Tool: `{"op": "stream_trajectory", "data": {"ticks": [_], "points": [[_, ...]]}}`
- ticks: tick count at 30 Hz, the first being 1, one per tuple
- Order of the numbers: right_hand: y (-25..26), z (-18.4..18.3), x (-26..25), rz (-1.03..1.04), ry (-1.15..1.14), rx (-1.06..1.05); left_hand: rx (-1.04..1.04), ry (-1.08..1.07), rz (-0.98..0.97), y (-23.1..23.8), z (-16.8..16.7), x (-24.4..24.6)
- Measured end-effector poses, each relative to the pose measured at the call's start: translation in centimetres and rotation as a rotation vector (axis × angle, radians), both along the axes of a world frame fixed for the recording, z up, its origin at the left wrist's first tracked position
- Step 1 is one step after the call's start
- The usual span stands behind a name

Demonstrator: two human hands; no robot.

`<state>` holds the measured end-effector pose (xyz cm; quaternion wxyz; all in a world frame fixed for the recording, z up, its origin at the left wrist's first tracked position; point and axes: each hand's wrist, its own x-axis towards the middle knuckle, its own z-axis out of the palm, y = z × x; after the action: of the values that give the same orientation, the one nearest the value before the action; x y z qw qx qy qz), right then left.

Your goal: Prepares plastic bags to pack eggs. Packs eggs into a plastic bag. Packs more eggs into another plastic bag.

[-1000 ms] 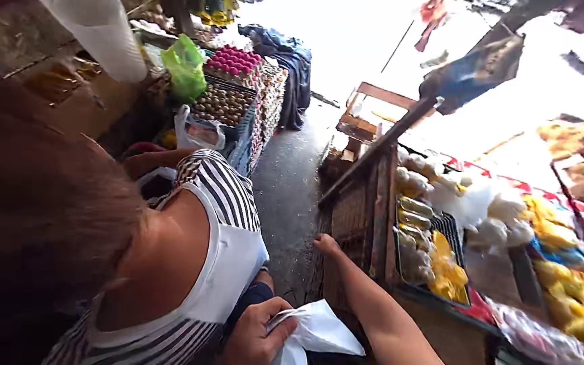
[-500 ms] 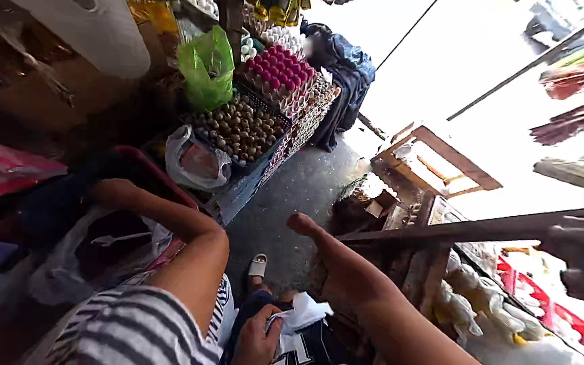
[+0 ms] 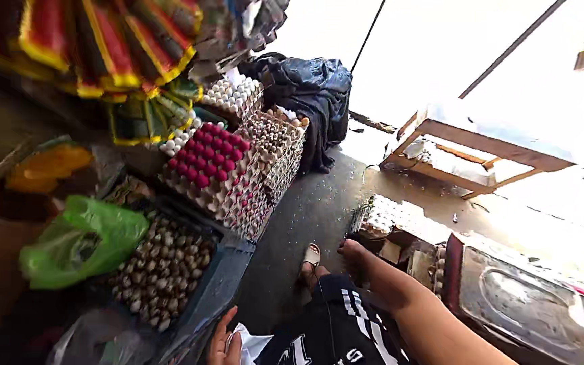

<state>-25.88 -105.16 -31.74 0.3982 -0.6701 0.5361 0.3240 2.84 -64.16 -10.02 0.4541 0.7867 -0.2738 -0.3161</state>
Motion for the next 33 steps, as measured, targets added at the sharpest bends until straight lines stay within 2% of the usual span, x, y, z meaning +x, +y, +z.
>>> {"op": "stream_trajectory", "data": {"ticks": [4, 7, 10, 12, 16, 18, 21, 25, 27, 29, 31, 33], "points": [[-12.5, 3.5, 0.1, -0.148, -0.114, -0.034, 0.026, -0.117, -0.118, -15.4, 1.6, 0.3], [-19.4, 5.0, 2.4, -0.106, -0.214, -0.047, 0.038, -0.130, -0.148, -24.5, 2.6, 0.2], [-25.5, 8.2, 6.3, -0.131, -0.552, -0.053, 0.059, -0.126, -0.164, -34.5, 2.1, 1.0], [-30.0, 11.0, 8.3, -0.063, -0.754, -0.061, 0.029, -0.056, -0.187, -42.5, 1.3, 1.6], [-38.9, 14.8, 9.4, 0.069, -1.146, -0.015, -0.112, 0.205, -0.445, -60.3, 0.9, 2.7], [-43.9, 16.6, 9.0, 0.112, -1.251, -0.153, -0.132, 0.197, -0.561, -70.6, 1.3, 1.8], [-51.1, 18.9, 6.9, -0.014, -1.236, -0.425, -0.068, 0.047, -0.735, -84.7, 2.6, -1.3], [-62.1, 20.3, 0.7, -0.458, -1.163, -0.705, -0.115, -0.233, -0.906, -100.8, 4.2, -5.7], [-68.3, 20.6, -3.2, -0.528, -1.174, -0.704, -0.220, -0.424, -0.920, -108.4, 3.7, -8.2], [-75.5, 20.9, -6.1, -0.494, -1.240, -0.641, -0.327, -0.519, -0.911, -116.4, 2.5, -10.8], [-82.9, 21.2, -7.8, -0.446, -1.270, -0.532, -0.406, -0.560, -0.880, -123.5, 1.0, -13.6], [-89.7, 21.4, -8.5, -0.374, -1.255, -0.455, -0.434, -0.516, -0.819, -129.1, 0.3, -16.3]]}}
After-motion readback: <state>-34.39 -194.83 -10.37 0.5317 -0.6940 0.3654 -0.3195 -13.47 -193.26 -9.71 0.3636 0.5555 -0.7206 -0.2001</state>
